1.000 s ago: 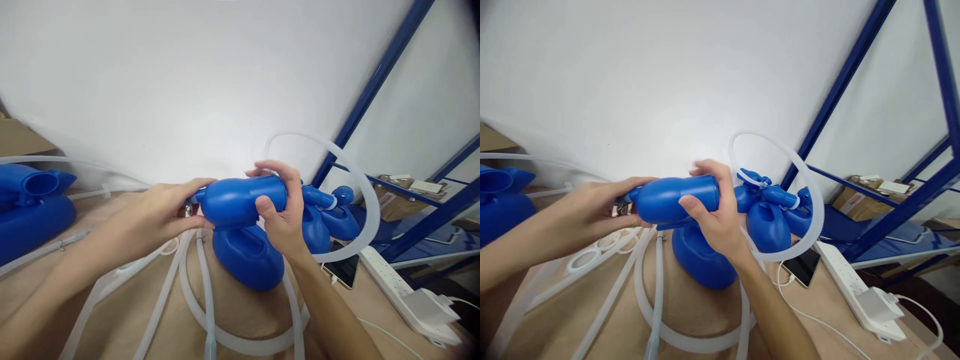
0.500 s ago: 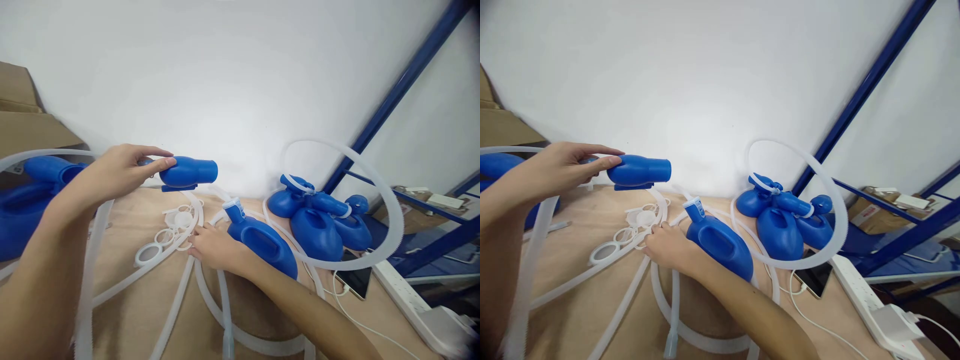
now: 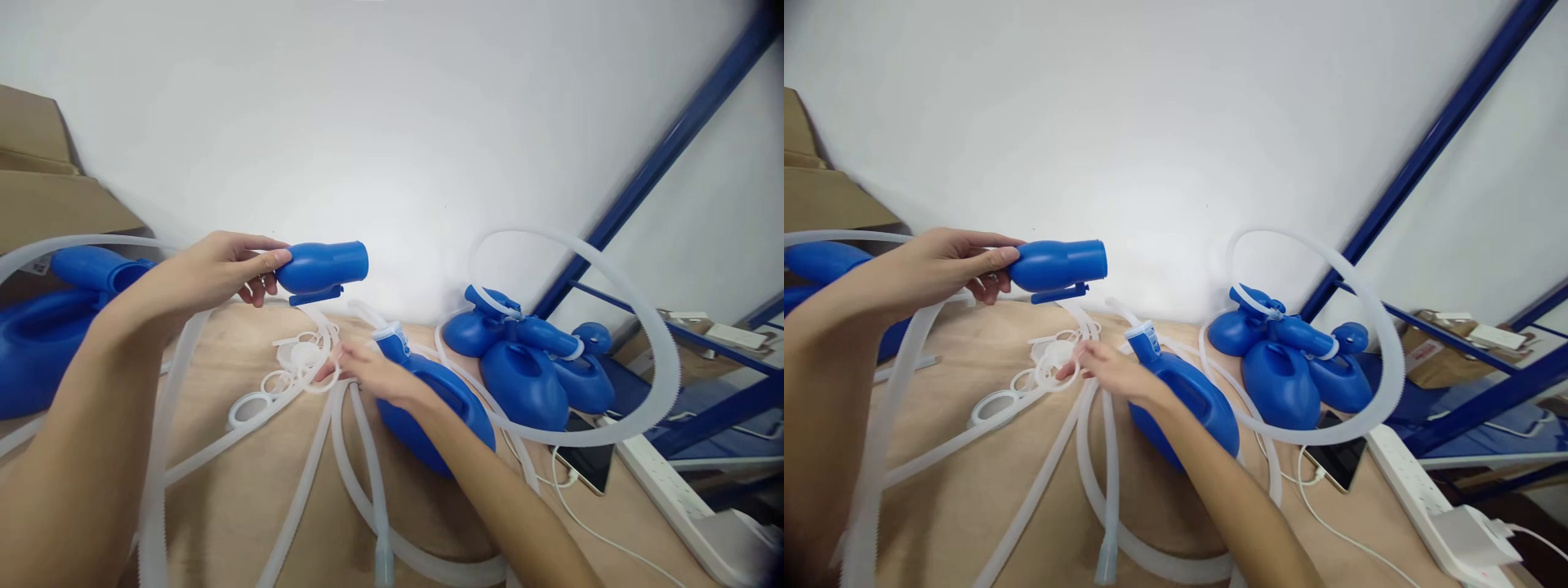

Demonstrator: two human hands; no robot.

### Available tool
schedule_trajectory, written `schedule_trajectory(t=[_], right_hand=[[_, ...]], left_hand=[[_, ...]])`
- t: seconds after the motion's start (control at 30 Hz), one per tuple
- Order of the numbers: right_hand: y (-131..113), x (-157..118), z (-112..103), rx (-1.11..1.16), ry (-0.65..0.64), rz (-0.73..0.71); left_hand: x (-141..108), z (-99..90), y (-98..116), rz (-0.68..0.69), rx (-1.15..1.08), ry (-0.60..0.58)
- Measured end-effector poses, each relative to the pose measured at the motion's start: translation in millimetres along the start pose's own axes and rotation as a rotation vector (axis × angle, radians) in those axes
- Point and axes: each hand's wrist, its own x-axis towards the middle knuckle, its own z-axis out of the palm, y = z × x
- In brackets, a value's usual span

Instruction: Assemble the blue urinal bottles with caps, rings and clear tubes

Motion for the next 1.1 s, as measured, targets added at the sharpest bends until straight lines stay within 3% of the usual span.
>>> schedule_trajectory(t=[0.07, 0.13, 0.27, 0.37, 0.5, 0.63, 0.77, 0.9, 1.1], right_hand=[[-16, -11, -17, 0.395, 0.138, -0.022], [-30, -22, -35, 0.558, 0.315, -0.078], [-44, -37, -65, 0.455, 0.713, -0.235], [-42, -37, -74, 0.424, 0.857, -0.305], [-44, -37, -71, 0.609, 0.899, -0.290], [-53, -45, -67, 0.621, 0.881, -0.321], [-58, -47, -65, 0.671, 0.811, -0.390], [-60, -47, -65, 0.684, 0.755, -0.395], [-57, -52, -69, 0.447, 0.645, -0.444]], left_hand=[[1, 0.3, -2, -0.010, -0.028, -0.037], [3, 2.1, -4, 0.002, -0.087, -0.098], [6, 16.1, -5, 0.058, -0.183, -0.185], [7, 37.1, 2, 0.120, -0.204, -0.246], [6, 65.0, 16, 0.159, -0.130, -0.307], [2, 78.7, 23, 0.184, 0.001, -0.250], [-2, 83.9, 25, 0.250, 0.165, -0.163], [-5, 85.6, 28, 0.365, 0.287, -0.168], [-5, 79.1, 31, 0.394, 0.294, -0.132]])
